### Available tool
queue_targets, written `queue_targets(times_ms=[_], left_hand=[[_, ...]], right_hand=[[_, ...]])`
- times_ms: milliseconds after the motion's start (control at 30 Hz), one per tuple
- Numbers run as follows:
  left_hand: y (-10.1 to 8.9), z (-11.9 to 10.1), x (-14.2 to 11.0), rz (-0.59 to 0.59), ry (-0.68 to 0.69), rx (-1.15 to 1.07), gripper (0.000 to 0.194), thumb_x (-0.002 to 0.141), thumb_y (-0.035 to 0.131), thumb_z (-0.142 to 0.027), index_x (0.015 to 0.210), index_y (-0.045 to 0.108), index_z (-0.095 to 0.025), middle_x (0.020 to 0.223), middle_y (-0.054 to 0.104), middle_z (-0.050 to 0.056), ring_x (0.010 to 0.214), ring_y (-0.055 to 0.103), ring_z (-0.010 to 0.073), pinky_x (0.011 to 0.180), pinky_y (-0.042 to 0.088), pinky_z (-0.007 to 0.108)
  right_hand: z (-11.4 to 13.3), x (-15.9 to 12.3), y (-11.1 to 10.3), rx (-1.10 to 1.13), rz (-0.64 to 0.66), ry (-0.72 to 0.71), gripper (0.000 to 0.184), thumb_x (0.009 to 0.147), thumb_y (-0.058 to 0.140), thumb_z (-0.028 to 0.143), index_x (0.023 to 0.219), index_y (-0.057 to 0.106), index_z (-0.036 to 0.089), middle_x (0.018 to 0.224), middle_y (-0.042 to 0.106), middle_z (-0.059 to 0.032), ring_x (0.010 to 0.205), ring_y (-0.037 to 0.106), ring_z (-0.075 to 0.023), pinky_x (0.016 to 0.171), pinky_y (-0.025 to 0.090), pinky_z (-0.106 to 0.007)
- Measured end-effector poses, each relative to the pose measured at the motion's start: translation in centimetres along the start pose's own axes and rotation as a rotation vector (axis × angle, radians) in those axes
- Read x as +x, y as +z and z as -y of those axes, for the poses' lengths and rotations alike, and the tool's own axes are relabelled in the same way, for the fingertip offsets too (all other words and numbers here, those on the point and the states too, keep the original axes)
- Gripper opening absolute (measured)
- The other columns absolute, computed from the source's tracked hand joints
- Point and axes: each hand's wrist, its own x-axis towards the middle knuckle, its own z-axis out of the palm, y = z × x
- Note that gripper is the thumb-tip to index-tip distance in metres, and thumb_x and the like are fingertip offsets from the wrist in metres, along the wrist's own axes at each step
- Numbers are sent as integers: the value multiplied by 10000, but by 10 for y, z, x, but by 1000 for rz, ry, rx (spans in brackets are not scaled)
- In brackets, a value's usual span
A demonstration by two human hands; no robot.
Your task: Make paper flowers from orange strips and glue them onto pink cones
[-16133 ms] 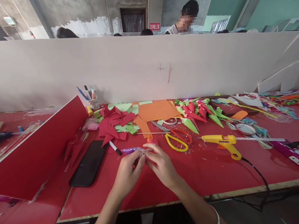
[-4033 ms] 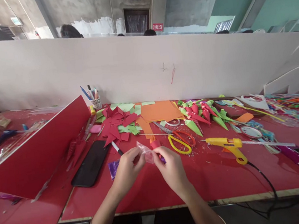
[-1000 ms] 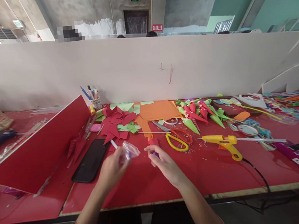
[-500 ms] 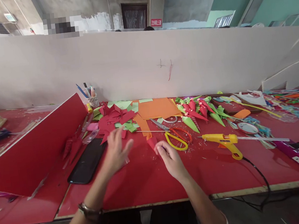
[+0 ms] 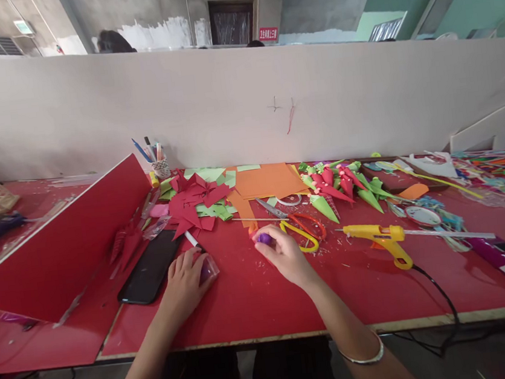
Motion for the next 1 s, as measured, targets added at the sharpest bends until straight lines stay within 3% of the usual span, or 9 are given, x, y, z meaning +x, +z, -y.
queue_targets(times_ms=[67,167,300,367,467,567,733,867,1000], left_hand=[[0,-1,0,-4,21,-22,316,818,401,-337,1058,549,-193,1135,497,110,1001,479,249,858,381,419],[-6,-5,4,-21,-26,-172,345,857,317,-314,1030,575,-163,1044,573,108,929,542,216,821,424,356],[-25,-16,8,-87,-158,-578,375,855,316,-360,1003,594,-157,973,632,80,866,585,183,756,462,281],[-35,-24,11,-108,-274,-801,399,836,342,-398,881,632,-128,830,663,76,746,603,172,660,480,257],[-42,-33,15,-137,-453,-1045,392,765,451,-452,684,618,-107,598,608,29,538,543,124,502,440,211],[-41,-37,19,-136,-548,-1223,368,700,535,-460,597,557,-107,479,476,-35,413,408,59,409,354,167],[-42,-44,23,-164,-517,-1198,326,711,527,-424,669,582,-105,504,453,-39,436,388,57,418,334,165],[-48,-53,26,-194,-458,-1030,322,743,474,-392,627,576,-110,484,443,-36,428,369,57,406,297,161],[-50,-59,28,-146,-338,-890,370,763,438,-393,543,540,-114,441,418,-32,412,351,62,395,260,168]], right_hand=[[1,1,-1,21,22,32,143,754,521,311,821,545,186,830,555,-29,730,511,-125,624,406,-227],[0,0,-4,100,84,124,206,804,434,362,805,534,181,690,529,2,532,452,-82,490,363,-206],[-2,-2,-5,139,97,149,294,843,354,392,693,482,175,564,420,36,440,355,-58,409,269,-188],[-2,-1,-5,105,56,127,312,843,354,394,646,452,174,551,389,36,467,356,-63,417,259,-184],[0,4,-6,69,19,97,272,826,388,403,674,438,182,573,366,40,492,341,-70,436,269,-184],[1,9,-7,-1,20,65,223,791,456,391,708,466,184,598,396,36,527,368,-80,484,307,-193],[-2,14,-2,-54,126,85,243,841,340,307,804,546,185,619,473,18,520,415,-93,494,328,-210],[7,15,11,-47,203,-42,239,835,300,185,815,538,177,770,542,-13,715,497,-112,661,379,-230],[20,16,23,-103,277,-117,200,845,352,261,768,512,171,737,532,-3,694,489,-109,641,361,-221]])
